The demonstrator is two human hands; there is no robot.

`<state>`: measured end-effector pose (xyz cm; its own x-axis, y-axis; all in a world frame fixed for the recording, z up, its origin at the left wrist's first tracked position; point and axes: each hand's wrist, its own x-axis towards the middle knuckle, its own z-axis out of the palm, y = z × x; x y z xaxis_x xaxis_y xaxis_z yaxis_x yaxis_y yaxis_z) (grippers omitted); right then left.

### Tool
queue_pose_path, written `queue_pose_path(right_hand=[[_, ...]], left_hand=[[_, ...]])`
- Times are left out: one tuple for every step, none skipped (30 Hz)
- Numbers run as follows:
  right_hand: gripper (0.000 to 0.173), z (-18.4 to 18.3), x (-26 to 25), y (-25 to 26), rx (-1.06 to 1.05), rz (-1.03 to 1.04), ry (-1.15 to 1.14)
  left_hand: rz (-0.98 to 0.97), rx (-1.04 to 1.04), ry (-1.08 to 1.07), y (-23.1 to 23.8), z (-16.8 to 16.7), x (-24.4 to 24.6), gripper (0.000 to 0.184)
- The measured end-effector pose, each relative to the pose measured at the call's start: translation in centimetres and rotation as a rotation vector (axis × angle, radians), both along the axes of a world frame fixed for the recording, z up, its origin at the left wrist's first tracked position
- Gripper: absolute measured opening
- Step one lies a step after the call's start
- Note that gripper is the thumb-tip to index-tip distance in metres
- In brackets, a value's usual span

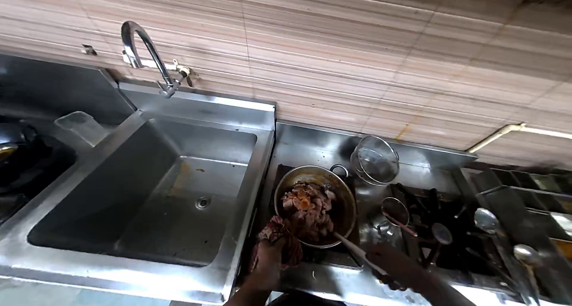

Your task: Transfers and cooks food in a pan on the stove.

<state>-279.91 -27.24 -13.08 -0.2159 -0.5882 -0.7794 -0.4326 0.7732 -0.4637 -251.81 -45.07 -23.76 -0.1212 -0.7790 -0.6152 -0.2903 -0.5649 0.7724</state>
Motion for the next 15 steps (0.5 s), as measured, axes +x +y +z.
queue_pose_path(right_hand=[[0.033,-1.5,1.3,0.1,-0.018,-0.143,-0.111],[0.032,-3.0,2.6,-0.1,-0.057,-0.272,-0.205],[0.032,-4.5,4.0,-0.6,-0.113,-0.381,-0.277],[0.031,-5.7,5.3,-1.3,-0.17,-0.463,-0.324],[0.03,-6.5,6.4,-2.4,-0.231,-0.53,-0.346],[0.03,-7.1,7.3,-3.6,-0.28,-0.573,-0.35],[0.031,-7.6,7.9,-4.6,-0.317,-0.597,-0.342],[0.031,-8.1,8.2,-5.5,-0.344,-0.595,-0.313],[0.032,-8.6,8.1,-6.1,-0.361,-0.569,-0.252],[0.034,-9.2,7.6,-6.4,-0.371,-0.533,-0.181],[0.034,-9.8,7.0,-6.4,-0.383,-0.495,-0.126],[0.034,-10.2,6.4,-6.0,-0.395,-0.461,-0.088],[0.034,-10.3,5.9,-5.4,-0.403,-0.433,-0.067],[0.035,-10.3,5.7,-4.5,-0.411,-0.423,-0.064],[0.036,-10.2,5.5,-3.6,-0.412,-0.427,-0.067]], left_hand=[[-0.036,-0.006,-0.017,-0.1,0.0,0.1,0.044],[-0.071,-0.018,-0.033,-0.2,0.0,0.1,0.043],[-0.104,-0.026,-0.048,-0.4,0.1,0.2,0.044],[-0.123,-0.032,-0.056,-0.5,0.1,0.1,0.045],[-0.133,-0.037,-0.058,-0.6,0.2,0.0,0.046],[-0.139,-0.041,-0.06,-0.7,0.3,-0.1,0.046],[-0.139,-0.047,-0.061,-0.6,0.3,-0.1,0.045],[-0.141,-0.049,-0.068,-0.5,0.3,-0.1,0.045],[-0.139,-0.048,-0.076,-0.5,0.4,-0.1,0.045],[-0.138,-0.043,-0.084,-0.5,0.3,-0.1,0.045],[-0.144,-0.032,-0.102,-0.5,0.3,-0.1,0.047],[-0.152,-0.021,-0.119,-0.6,0.2,-0.1,0.049],[-0.16,-0.017,-0.124,-0.5,0.1,0.0,0.05],[-0.169,-0.022,-0.112,-0.4,0.0,0.2,0.051],[-0.174,-0.036,-0.089,-0.4,0.0,0.3,0.051]])
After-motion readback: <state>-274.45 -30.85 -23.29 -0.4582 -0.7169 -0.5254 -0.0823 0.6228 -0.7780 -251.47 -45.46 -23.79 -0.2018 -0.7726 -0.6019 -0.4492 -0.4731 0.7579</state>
